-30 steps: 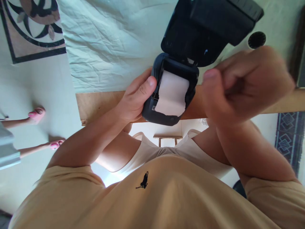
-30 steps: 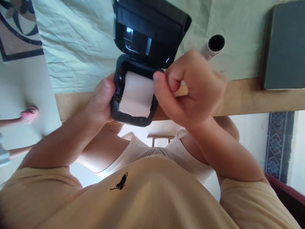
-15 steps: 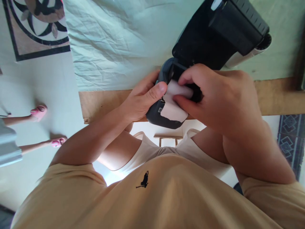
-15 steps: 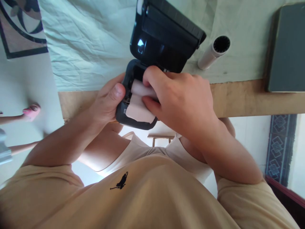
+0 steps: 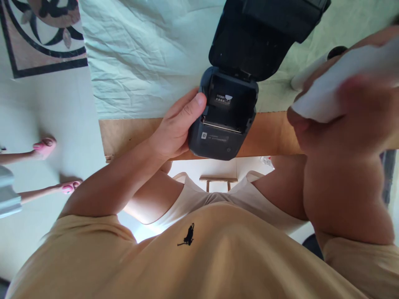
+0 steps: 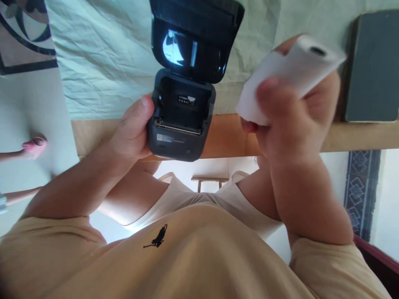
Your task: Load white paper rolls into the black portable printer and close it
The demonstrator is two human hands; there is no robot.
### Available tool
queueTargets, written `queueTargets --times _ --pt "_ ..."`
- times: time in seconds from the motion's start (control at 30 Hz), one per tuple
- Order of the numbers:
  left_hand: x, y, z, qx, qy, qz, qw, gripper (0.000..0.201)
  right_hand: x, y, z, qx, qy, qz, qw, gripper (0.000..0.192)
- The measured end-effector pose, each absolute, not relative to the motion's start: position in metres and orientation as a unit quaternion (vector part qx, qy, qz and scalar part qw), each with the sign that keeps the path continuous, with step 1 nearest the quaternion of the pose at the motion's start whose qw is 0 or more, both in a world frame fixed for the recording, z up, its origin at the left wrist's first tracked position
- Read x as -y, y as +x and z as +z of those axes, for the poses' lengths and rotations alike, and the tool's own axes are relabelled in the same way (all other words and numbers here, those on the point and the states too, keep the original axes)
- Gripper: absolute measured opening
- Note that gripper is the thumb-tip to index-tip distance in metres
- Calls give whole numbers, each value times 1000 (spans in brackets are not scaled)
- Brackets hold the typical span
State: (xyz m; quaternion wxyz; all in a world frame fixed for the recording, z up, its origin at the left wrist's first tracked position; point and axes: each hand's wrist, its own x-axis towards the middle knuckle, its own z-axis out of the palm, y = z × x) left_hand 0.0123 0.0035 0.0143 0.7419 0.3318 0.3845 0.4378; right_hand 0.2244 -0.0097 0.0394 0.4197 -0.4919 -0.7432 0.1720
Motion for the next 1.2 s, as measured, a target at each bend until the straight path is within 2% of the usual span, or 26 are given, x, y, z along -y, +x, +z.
queueTargets --times 0.07,0.1,0.17,0.27,0.37,0.47,0.7,0.8,0.87,1.03,1.2 --pt "-4 11 13 -376 331 445 743 45 12 221 32 680 -513 212 479 17" --pt "-5 10 12 -369 329 439 751 43 13 220 30 665 -520 216 490 10" --pt "-5 10 11 -350 318 436 766 37 13 222 27 680 -543 189 454 22" --pt "-4 12 11 -344 300 441 773 34 9 226 22 726 -577 91 364 28" --pt "-4 15 12 -367 300 452 755 39 4 229 16 735 -583 35 345 37" --pt "-4 15 13 -376 316 440 752 39 1 230 12 736 -585 42 338 46" --pt "-3 14 12 -387 313 433 752 42 4 229 14 742 -612 42 269 46" --pt "-4 15 12 -381 306 444 751 38 4 228 12 758 -607 15 239 57" --pt "-4 14 13 -376 307 435 758 35 4 228 9 764 -601 5 235 66" --pt "-3 13 15 -369 299 440 763 34 4 227 7 775 -583 5 243 67" --pt "-3 14 14 -378 306 434 759 34 9 231 16 807 -497 35 318 70"
